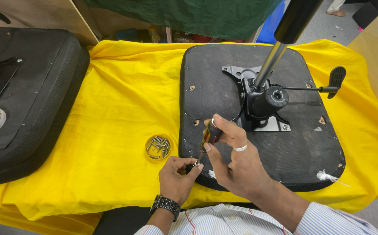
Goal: The person uses a screwdriver to fasten screws into the underside of an office chair seat, securing the central metal mounting plate and gas lift mechanism. They pick screws from a small container and tighten them one by one.
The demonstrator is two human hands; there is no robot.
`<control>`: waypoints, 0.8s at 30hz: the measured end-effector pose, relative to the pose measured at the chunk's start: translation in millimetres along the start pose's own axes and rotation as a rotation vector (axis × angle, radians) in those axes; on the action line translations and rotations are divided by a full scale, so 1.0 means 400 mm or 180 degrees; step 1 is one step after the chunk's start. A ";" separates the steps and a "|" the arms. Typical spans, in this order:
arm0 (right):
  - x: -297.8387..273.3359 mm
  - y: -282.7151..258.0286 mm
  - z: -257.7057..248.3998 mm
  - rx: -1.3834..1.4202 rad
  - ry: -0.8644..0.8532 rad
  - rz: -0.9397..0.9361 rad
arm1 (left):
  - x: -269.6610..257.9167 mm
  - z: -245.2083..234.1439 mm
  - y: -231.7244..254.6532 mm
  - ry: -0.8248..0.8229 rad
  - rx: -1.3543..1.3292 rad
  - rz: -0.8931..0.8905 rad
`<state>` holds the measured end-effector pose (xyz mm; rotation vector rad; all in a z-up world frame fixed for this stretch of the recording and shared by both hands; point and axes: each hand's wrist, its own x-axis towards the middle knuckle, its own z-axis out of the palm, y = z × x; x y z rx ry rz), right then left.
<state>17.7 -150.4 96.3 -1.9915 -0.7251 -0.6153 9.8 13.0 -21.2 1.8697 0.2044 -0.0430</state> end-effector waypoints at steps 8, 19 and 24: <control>0.020 0.004 0.007 -0.0369 -0.0068 0.0183 | 0.002 -0.001 -0.002 -0.0049 0.0059 -0.0157; 0.023 -0.006 0.013 -0.0298 -0.0261 0.0542 | 0.004 -0.002 0.001 -0.0076 0.0089 -0.0245; 0.026 -0.013 0.000 -0.0096 -0.0097 0.0086 | 0.004 0.001 -0.002 -0.0073 -0.0038 -0.0264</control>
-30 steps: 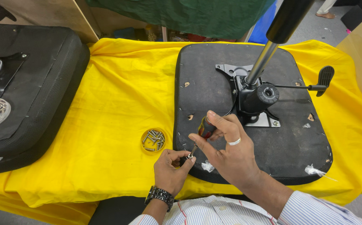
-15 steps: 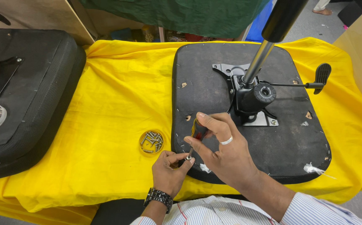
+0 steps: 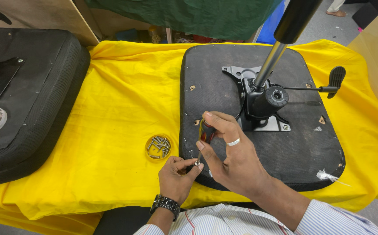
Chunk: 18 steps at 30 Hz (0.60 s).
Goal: The person uses a screwdriver to fasten screws into the underside of an office chair seat, securing the central metal mounting plate and gas lift mechanism. They pick screws from a small container and tighten them one by one.
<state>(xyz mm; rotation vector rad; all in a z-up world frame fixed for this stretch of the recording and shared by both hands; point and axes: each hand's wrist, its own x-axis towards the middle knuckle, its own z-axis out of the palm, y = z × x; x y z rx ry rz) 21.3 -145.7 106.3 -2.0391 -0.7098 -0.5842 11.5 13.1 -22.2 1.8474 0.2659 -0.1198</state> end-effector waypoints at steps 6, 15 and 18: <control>0.008 0.000 0.014 -0.0193 -0.0180 0.0297 | 0.004 -0.002 -0.003 -0.0057 0.0021 -0.0016; 0.001 0.012 0.008 0.0046 -0.0138 0.0344 | 0.002 -0.001 0.000 -0.0062 -0.0023 -0.0002; -0.003 0.008 0.014 -0.0296 -0.0100 0.0233 | 0.004 -0.002 0.001 -0.0090 -0.0029 -0.0013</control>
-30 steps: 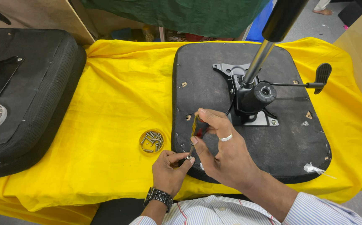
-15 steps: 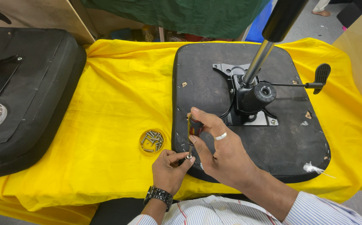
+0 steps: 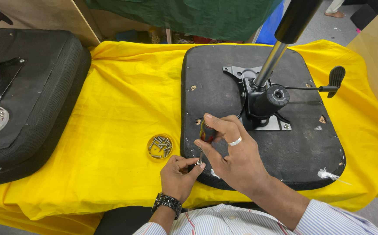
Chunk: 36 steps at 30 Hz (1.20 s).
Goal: The person uses a screwdriver to fasten screws into the underside of an office chair seat, securing the central metal mounting plate and gas lift mechanism. They pick screws from a small container and tighten them one by one.
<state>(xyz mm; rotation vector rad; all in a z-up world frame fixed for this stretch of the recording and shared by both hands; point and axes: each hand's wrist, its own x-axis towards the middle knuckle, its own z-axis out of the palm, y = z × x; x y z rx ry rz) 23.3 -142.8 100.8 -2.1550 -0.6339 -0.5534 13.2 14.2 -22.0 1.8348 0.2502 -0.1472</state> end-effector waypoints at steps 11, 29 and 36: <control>-0.003 0.006 0.000 0.0370 -0.0088 0.0279 | 0.006 0.000 -0.006 0.0040 0.0145 0.0152; 0.014 0.004 -0.024 -0.0036 -0.0021 -0.0030 | -0.001 0.009 -0.020 0.0156 0.0125 0.0315; 0.002 -0.004 -0.017 0.0283 -0.0130 0.0124 | -0.005 0.010 -0.019 0.0215 0.0205 0.0338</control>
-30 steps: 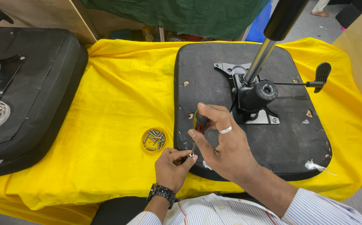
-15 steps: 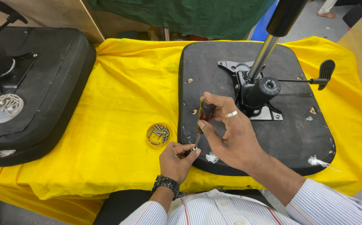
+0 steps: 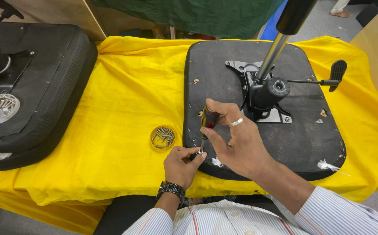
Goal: The person uses a screwdriver to fasten screws into the underside of an office chair seat, securing the central metal mounting plate and gas lift mechanism. They pick screws from a small container and tighten them one by one.
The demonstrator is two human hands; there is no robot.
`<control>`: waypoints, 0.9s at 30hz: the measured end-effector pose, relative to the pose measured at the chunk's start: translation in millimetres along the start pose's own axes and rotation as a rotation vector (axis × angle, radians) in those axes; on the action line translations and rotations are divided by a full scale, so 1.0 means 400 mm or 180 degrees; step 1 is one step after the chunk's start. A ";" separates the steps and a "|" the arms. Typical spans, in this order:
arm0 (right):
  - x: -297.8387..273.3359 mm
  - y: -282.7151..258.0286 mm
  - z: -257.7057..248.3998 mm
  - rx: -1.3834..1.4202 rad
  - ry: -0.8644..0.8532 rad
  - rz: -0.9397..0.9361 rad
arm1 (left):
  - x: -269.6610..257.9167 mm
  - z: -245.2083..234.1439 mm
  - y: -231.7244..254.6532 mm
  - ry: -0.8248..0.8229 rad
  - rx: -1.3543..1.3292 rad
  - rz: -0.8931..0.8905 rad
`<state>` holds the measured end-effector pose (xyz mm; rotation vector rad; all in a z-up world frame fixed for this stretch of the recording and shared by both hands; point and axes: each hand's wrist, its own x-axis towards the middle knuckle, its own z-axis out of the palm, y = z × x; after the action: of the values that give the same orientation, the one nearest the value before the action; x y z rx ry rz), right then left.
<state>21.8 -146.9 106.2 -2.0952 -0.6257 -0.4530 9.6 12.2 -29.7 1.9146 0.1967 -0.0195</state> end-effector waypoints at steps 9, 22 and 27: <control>-0.004 -0.021 0.008 0.0104 -0.0051 -0.0391 | 0.000 -0.002 0.000 0.0005 -0.0068 -0.0013; -0.004 -0.032 0.020 -0.0121 0.0193 -0.0456 | 0.003 -0.010 0.004 -0.0104 -0.0056 -0.0031; -0.006 -0.035 0.030 -0.0301 0.0276 -0.0151 | 0.007 -0.010 -0.001 -0.0131 -0.0086 0.0058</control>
<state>12.6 -130.9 107.4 -2.1407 -0.6149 -0.6073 12.0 16.3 -29.1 1.8874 0.1510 -0.0437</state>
